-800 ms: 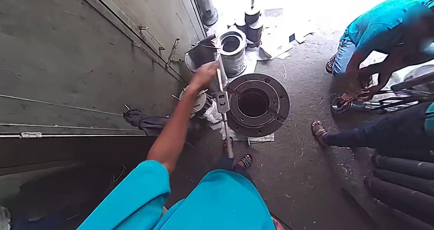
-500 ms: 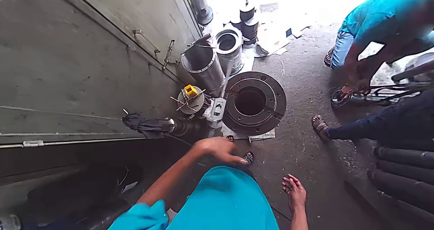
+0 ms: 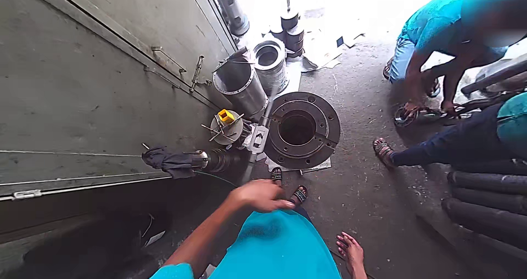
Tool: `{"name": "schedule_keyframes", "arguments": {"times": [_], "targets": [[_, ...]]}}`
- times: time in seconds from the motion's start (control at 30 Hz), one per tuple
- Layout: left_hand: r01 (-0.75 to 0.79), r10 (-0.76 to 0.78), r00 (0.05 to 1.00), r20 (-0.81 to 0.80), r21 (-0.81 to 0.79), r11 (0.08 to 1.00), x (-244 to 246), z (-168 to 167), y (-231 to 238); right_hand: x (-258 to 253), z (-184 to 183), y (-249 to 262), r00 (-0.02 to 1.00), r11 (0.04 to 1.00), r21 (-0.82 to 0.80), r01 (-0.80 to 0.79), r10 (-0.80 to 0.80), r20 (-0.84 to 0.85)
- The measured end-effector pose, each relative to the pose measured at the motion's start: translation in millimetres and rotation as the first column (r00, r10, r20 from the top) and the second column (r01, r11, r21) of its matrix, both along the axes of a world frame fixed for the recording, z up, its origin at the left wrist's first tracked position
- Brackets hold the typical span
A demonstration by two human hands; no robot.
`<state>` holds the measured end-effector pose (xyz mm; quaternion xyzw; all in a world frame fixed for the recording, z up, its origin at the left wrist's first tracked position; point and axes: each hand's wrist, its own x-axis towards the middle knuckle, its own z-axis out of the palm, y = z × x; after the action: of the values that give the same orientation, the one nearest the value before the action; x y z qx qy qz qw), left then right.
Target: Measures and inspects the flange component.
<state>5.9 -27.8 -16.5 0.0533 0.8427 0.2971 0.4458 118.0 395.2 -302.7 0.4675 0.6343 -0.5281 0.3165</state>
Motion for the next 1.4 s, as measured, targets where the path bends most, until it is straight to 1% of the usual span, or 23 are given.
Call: {"name": "schedule_keyframes", "arguments": {"times": [0.07, 0.13, 0.17, 0.2, 0.23, 0.3, 0.37, 0.43, 0.47, 0.53, 0.6, 0.63, 0.67, 0.73, 0.8, 0.9, 0.97, 1.03, 1.1, 1.17, 1.27, 1.33, 1.4], "targets": [[-0.386, 0.383, 0.922, -0.055, -0.194, 0.902, 20, -2, -73, 10, 2, 8, 0.999, 0.999, 0.006, 0.036, -0.036, 0.005], [-0.801, 0.763, 0.562, -0.320, 0.019, 0.598, -4, -20, -132, 19, -2, 12, 0.998, 0.998, 0.022, 0.054, -0.054, 0.016], [-0.872, 0.858, 0.373, -0.353, 0.183, 0.455, -36, -25, -141, 22, -6, 11, 0.999, 0.999, 0.026, 0.048, -0.049, 0.023], [-0.873, 0.885, 0.310, -0.346, 0.265, 0.410, -77, -25, -135, 21, -9, 8, 0.999, 0.999, 0.028, 0.040, -0.041, 0.031], [-0.834, 0.852, 0.368, -0.373, 0.273, 0.480, -116, -23, -115, 14, -9, 6, 0.999, 0.999, 0.035, 0.029, -0.030, 0.031], [-0.648, 0.624, 0.625, -0.469, 0.134, 0.750, -152, -14, -46, 3, -3, 2, 1.000, 0.999, 0.045, 0.012, -0.013, 0.024], [-0.304, 0.294, 0.784, -0.546, 0.074, 0.950, -131, -14, 13, -8, 3, 0, 1.000, 0.999, 0.037, -0.006, 0.006, -0.009], [-0.069, 0.078, 0.940, -0.331, 0.041, 0.997, -76, -12, 33, -6, 3, 2, 0.999, 1.000, 0.024, 0.019, -0.018, -0.051], [-0.061, 0.059, 0.985, -0.162, -0.003, 0.998, -46, -10, 25, -2, 2, 9, 0.997, 0.999, 0.026, 0.039, -0.037, -0.067], [-0.371, 0.365, 0.929, -0.068, -0.163, 0.914, -2, -10, -32, 6, -1, 15, 0.993, 0.996, 0.021, 0.081, -0.079, -0.083], [-0.802, 0.749, 0.595, -0.291, -0.150, 0.578, 7, -16, -92, 26, 2, 21, 0.994, 0.994, 0.047, 0.099, -0.097, -0.044], [-0.890, 0.805, 0.432, -0.407, -0.047, 0.454, -12, -18, -110, 32, 1, 22, 0.997, 0.995, 0.057, 0.083, -0.082, -0.015], [-0.898, 0.808, 0.358, -0.468, 0.066, 0.436, -40, -19, -116, 38, 1, 21, 0.999, 0.998, 0.061, 0.034, -0.035, 0.028], [-0.740, 0.717, 0.466, -0.519, 0.215, 0.637, -111, -19, -94, 44, 2, 21, 0.990, 0.993, 0.048, -0.108, 0.103, 0.100], [-0.475, 0.466, 0.646, -0.604, 0.160, 0.865, -148, -6, -35, 41, 2, 19, 0.977, 0.982, 0.039, -0.184, 0.178, 0.120], [-0.087, 0.076, 0.907, -0.414, -0.008, 0.996, -94, 21, 30, 25, 5, 18, 0.993, 0.993, 0.057, -0.106, 0.103, 0.065], [0.019, -0.028, 0.992, -0.125, -0.074, 0.997, -34, 11, 17, 13, 12, 20, 0.999, 0.997, 0.059, -0.052, 0.051, 0.020], [-0.139, 0.150, 0.989, 0.018, -0.267, 0.953, 4, 0, -38, 6, 19, 16, 0.999, 0.998, 0.049, -0.030, 0.031, -0.016], [-0.532, 0.474, 0.847, -0.242, -0.339, 0.776, 5, -8, -92, 9, 23, 15, 0.999, 0.998, 0.048, -0.030, 0.031, -0.017], [-0.727, 0.592, 0.651, -0.476, -0.163, 0.667, -39, -16, -107, 5, 20, 13, 0.997, 0.995, 0.053, -0.081, 0.080, 0.023], [-0.628, 0.518, 0.635, -0.573, 0.008, 0.778, -114, -24, -59, -9, 18, 10, 0.977, 0.979, 0.032, -0.202, 0.199, 0.078], [-0.376, 0.248, 0.674, -0.696, -0.034, 0.926, -105, -31, -18, -21, 15, 9, 0.977, 0.977, 0.034, -0.212, 0.211, 0.042], [-0.117, 0.014, 0.669, -0.743, -0.087, 0.989, -54, -38, 3, -29, 20, 8, 0.984, 0.984, 0.034, -0.178, 0.178, -0.005]]}}
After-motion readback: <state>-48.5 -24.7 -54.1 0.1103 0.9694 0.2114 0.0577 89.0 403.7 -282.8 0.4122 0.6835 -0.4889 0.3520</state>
